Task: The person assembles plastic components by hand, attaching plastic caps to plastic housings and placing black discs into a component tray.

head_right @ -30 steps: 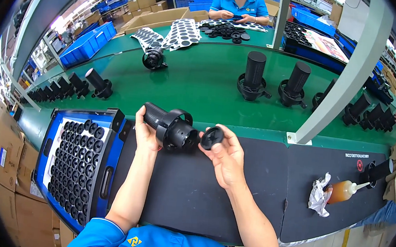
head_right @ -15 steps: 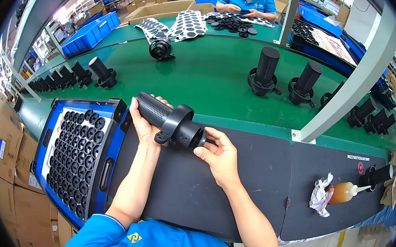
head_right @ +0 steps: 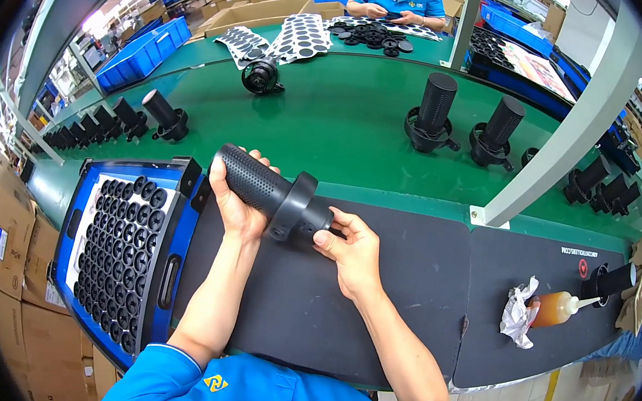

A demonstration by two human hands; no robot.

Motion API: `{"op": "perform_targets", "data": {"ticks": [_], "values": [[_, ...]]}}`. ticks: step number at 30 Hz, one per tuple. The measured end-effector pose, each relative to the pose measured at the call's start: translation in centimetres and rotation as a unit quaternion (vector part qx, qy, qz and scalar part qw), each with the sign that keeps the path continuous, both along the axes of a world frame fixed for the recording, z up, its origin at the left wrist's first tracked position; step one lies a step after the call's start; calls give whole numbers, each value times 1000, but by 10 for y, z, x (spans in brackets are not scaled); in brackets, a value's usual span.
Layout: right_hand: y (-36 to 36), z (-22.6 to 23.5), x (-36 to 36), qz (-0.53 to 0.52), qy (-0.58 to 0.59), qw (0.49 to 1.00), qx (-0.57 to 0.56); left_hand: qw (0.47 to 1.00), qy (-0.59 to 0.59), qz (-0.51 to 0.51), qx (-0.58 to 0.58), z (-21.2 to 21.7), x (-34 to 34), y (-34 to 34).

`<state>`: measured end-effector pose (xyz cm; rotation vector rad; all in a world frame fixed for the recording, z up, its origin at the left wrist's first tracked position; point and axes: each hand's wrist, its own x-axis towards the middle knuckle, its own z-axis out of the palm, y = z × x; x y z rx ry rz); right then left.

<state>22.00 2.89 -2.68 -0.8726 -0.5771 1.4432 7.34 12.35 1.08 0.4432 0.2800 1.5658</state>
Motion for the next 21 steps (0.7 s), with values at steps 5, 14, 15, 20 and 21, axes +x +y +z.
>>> {"op": "perform_targets", "data": {"ticks": [5,14,15,20,21], "values": [[14,-26,10,103,-36,994,1,958,272,22,91,11,-12,2],[24,-6,59,-76,-18,996,31,745,632,128,170,13,-30,-25],[24,-7,63,-87,-21,996,26,785,582,62,203,10,-28,-24],[30,-20,74,-115,67,989,59,856,475,106,174,41,51,49],[30,-23,75,-114,63,990,60,857,472,103,180,40,74,72]]}}
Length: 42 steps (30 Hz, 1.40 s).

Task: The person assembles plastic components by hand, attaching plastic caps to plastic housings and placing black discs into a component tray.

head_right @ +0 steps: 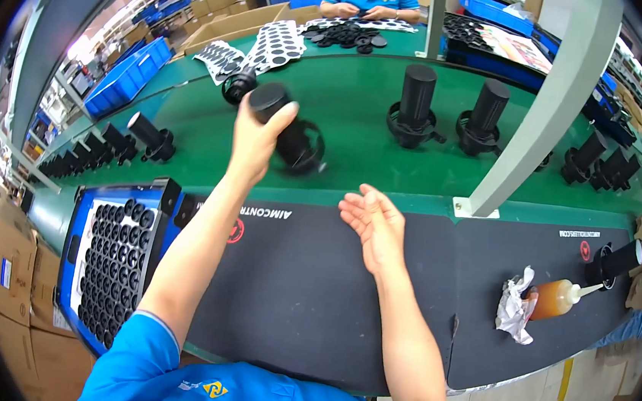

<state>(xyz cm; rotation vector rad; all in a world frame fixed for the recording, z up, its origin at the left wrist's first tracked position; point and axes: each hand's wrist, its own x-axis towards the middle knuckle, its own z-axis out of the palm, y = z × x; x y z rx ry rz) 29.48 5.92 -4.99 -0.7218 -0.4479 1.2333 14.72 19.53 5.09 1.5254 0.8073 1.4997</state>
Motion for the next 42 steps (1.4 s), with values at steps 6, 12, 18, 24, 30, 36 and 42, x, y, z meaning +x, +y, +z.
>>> {"op": "perform_targets", "data": {"ticks": [6,12,18,24,30,36,42], "values": [[3,-1,4,20,-30,999,0,991,126,38,-10,-29,83,86],[5,-3,-6,55,-26,998,30,961,275,22,33,-18,34,98],[-3,-12,-1,82,-81,993,22,890,435,-76,116,68,-191,14],[-10,-7,-3,47,-115,992,31,795,591,-23,134,10,-345,-52],[-7,-9,-7,9,-128,991,33,743,661,-53,95,-33,-346,-60],[-8,-9,-9,-1,-125,991,48,733,677,-48,38,-44,-334,-53],[-9,-4,-24,-14,-125,991,49,819,567,11,90,-21,-340,-58]]}}
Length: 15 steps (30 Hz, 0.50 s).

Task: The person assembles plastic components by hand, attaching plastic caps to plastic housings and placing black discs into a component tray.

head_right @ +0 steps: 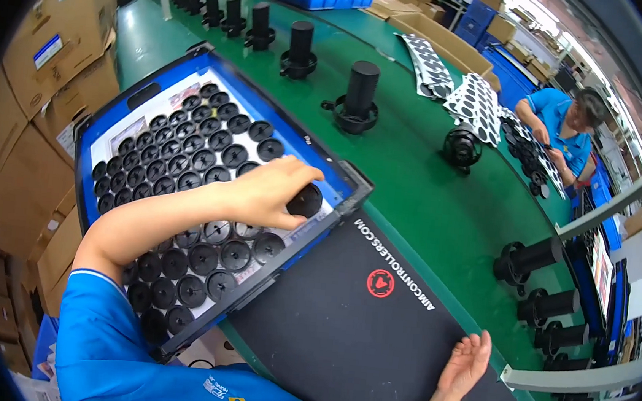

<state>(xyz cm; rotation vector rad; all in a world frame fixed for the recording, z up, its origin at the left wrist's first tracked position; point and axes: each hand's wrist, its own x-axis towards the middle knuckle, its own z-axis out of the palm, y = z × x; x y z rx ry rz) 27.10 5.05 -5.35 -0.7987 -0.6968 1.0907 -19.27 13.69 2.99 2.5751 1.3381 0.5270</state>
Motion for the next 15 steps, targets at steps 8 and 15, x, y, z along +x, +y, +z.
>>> {"op": "perform_targets", "data": {"ticks": [8,15], "values": [[17,65,-158,388,128,912,-47,970,-141,-193,44,44,89,-30],[22,59,-120,367,181,912,-32,953,-126,-275,-2,55,157,-1]]}}
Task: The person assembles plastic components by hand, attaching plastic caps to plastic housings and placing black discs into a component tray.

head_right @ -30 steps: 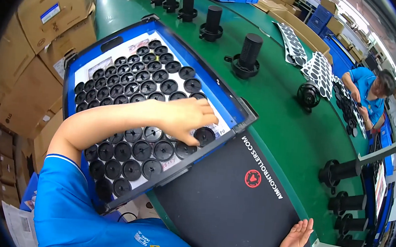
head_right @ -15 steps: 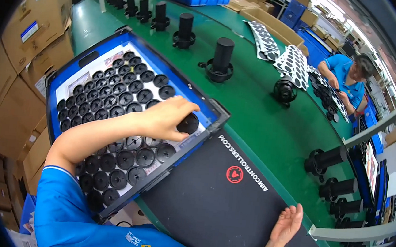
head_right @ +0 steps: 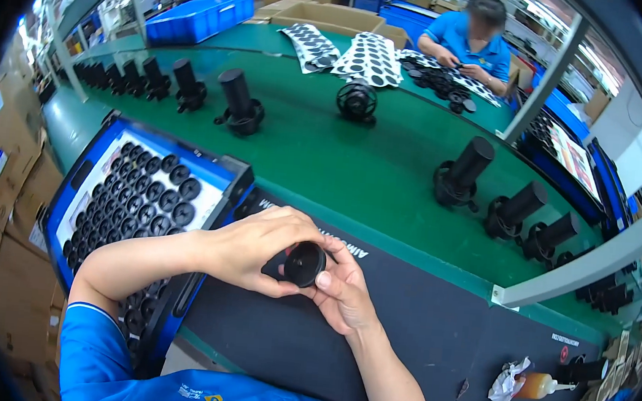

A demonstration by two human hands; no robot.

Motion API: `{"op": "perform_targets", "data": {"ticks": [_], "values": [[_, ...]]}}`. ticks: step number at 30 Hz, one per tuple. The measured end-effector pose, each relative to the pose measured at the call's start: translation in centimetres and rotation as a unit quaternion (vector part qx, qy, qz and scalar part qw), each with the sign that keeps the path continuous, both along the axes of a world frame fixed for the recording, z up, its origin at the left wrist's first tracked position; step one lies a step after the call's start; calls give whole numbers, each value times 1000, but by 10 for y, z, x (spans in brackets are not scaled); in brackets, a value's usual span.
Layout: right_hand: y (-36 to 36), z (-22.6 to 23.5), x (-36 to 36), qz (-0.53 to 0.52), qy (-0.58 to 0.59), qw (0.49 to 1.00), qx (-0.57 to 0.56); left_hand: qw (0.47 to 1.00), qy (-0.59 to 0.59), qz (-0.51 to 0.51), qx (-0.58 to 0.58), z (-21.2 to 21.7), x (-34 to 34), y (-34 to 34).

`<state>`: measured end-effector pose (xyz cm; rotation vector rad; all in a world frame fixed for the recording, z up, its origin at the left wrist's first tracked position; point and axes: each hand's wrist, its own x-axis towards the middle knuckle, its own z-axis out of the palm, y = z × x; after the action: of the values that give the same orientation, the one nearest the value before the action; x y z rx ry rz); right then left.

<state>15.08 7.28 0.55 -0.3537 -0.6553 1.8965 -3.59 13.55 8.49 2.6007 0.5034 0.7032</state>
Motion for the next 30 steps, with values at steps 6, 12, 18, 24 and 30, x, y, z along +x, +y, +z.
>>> {"op": "perform_targets", "data": {"ticks": [6,12,18,24,30], "values": [[6,-38,65,-124,-37,992,-6,954,-60,255,-145,19,45,165],[22,-50,88,-165,-19,984,-57,899,-13,431,70,-74,72,356],[27,-48,99,-208,-1,976,-60,929,-57,355,-87,-87,100,319],[37,-63,108,-264,61,962,-43,908,-127,337,-213,-83,88,188],[33,-58,90,-264,80,961,-32,865,-137,351,-332,-82,85,97]]}}
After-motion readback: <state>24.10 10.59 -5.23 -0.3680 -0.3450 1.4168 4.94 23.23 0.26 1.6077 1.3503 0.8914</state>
